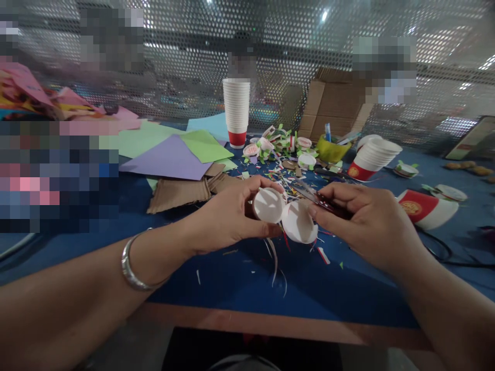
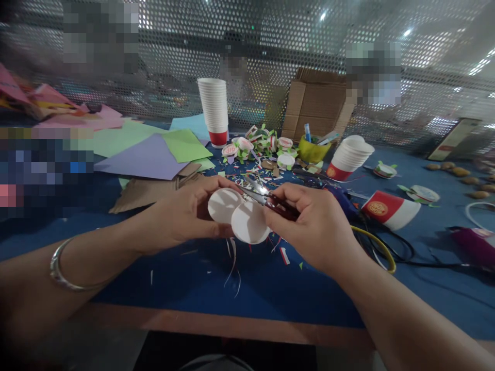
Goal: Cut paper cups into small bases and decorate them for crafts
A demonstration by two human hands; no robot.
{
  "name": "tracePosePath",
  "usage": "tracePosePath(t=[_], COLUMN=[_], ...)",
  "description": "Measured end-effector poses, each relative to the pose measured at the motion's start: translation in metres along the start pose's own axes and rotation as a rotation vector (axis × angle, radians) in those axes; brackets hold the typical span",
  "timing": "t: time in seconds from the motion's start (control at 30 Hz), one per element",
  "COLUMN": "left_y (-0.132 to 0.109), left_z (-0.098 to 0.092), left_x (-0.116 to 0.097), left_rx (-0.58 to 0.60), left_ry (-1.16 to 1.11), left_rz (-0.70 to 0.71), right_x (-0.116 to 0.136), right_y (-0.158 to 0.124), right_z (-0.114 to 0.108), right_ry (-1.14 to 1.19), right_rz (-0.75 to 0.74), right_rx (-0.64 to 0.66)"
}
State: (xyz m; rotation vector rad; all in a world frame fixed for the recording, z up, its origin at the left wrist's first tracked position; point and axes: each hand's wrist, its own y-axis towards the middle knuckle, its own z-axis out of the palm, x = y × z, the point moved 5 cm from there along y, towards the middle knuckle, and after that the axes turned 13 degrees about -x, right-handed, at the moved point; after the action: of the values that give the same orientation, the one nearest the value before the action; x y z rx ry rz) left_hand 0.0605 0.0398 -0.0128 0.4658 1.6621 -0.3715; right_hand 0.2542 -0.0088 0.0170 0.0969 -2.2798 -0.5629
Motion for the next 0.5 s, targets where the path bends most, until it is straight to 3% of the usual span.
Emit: tracePosePath(t=[0.27, 0.5], left_y=[0.0027, 0.0011], left_z=[-0.0018, -0.0006], left_x=[-0.0014, -0.0022], left_rx=[-0.069, -0.047], left_ry=[-0.152, -0.181], left_rz=[-0.056, -0.053], right_x=[0.0031, 0.0037], right_y=[0.0019, 0.0011], right_z=[0.0039, 0.004], right_ry=[0.01, 0.03], right_rz=[-0.026, -0.013], right_rx=[0.051, 0.064])
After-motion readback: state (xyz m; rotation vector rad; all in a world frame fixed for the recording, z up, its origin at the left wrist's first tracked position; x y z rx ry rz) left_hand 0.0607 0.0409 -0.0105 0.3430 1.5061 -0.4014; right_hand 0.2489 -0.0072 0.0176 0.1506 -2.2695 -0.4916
